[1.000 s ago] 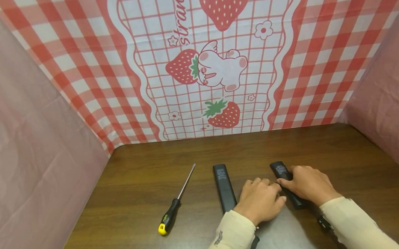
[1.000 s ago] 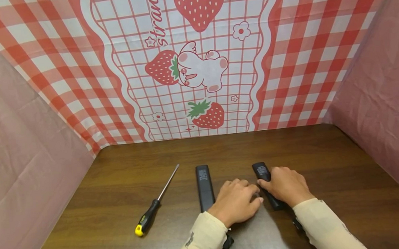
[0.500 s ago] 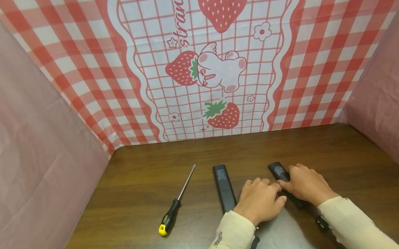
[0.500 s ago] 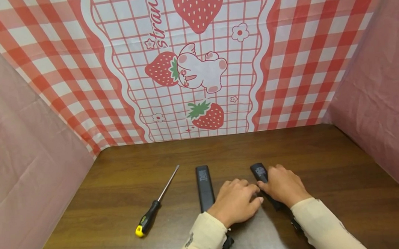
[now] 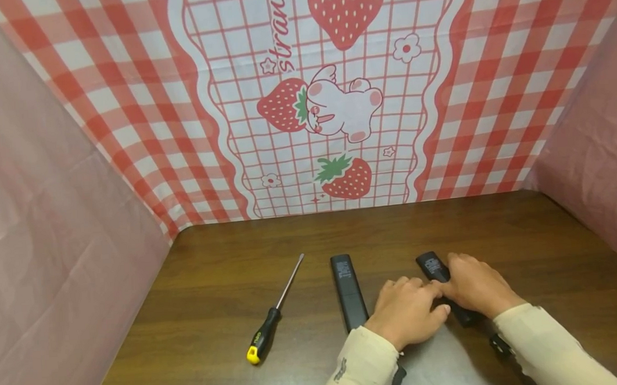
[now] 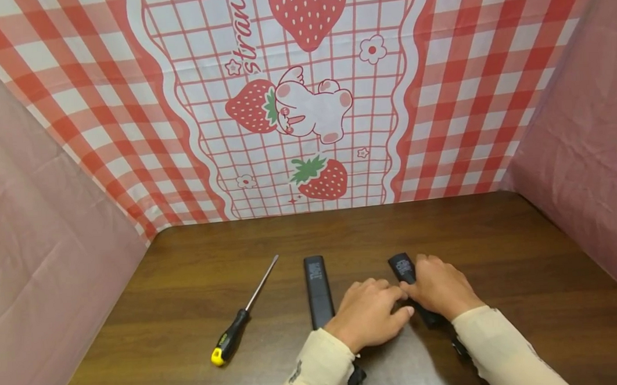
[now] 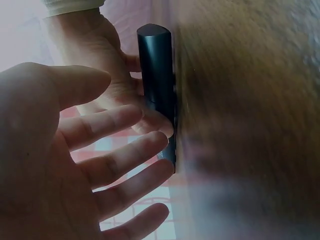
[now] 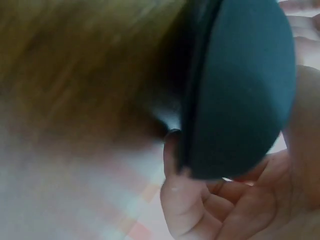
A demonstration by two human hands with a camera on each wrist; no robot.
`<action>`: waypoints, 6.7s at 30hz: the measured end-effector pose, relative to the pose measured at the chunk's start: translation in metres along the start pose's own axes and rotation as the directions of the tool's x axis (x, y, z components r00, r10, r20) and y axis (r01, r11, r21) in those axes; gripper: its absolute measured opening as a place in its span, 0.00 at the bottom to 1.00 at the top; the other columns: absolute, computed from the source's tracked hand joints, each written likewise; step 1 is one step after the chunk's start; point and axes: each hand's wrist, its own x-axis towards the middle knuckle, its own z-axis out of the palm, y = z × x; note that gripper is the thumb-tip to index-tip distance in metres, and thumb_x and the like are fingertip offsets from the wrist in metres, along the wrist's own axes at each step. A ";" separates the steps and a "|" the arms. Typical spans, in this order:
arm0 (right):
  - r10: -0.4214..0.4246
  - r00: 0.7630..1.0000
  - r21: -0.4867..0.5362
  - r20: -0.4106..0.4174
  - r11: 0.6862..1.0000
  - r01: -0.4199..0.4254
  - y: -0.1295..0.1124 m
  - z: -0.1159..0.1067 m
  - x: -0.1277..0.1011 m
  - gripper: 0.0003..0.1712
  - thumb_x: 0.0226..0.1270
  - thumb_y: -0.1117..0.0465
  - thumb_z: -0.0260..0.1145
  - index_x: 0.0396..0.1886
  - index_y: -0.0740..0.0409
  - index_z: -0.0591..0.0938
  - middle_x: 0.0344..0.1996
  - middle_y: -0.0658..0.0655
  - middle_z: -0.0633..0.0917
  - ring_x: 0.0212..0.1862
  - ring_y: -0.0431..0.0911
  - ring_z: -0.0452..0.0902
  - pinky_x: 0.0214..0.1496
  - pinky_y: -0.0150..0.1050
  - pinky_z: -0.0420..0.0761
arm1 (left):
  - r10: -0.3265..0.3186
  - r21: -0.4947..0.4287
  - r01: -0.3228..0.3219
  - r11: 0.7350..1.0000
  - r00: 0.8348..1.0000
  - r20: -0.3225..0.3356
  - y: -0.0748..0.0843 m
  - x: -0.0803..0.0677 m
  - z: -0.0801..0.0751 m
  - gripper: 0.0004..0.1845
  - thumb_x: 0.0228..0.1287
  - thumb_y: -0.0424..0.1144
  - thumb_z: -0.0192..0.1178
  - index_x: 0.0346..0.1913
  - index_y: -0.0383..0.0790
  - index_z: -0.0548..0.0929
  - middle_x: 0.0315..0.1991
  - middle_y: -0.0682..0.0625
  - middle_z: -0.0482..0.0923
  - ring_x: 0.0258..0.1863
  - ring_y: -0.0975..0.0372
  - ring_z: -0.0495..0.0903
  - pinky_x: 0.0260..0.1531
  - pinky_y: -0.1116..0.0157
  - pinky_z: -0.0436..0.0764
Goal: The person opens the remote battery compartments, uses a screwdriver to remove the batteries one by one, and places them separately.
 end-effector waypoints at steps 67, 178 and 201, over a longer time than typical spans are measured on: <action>-0.128 0.934 0.218 -0.333 0.953 0.208 -0.038 0.004 -0.010 0.26 0.68 0.52 0.66 0.57 0.65 0.77 0.39 0.61 0.86 0.32 0.47 0.78 0.33 0.46 0.76 | -0.529 -0.965 0.263 0.001 0.819 0.223 -0.016 0.028 0.008 0.11 0.69 0.43 0.62 0.41 0.38 0.79 0.24 0.46 0.84 0.23 0.53 0.85 0.19 0.62 0.82; -0.059 0.990 0.804 -0.127 0.579 0.138 -0.060 0.021 -0.026 0.18 0.79 0.58 0.57 0.57 0.67 0.70 0.20 0.61 0.80 0.17 0.56 0.79 0.14 0.44 0.76 | -0.580 -0.904 -0.147 -0.402 0.804 0.128 -0.016 0.053 0.014 0.13 0.79 0.39 0.50 0.53 0.31 0.74 0.39 0.36 0.85 0.41 0.50 0.87 0.47 0.55 0.82; -0.007 0.998 0.928 0.055 0.368 -0.049 -0.061 0.014 -0.031 0.22 0.78 0.59 0.50 0.65 0.65 0.66 0.31 0.66 0.81 0.25 0.52 0.82 0.16 0.43 0.77 | -0.500 -0.929 -0.152 -0.338 0.865 0.041 -0.022 0.051 0.009 0.13 0.77 0.39 0.52 0.55 0.34 0.72 0.44 0.34 0.85 0.46 0.48 0.86 0.51 0.56 0.80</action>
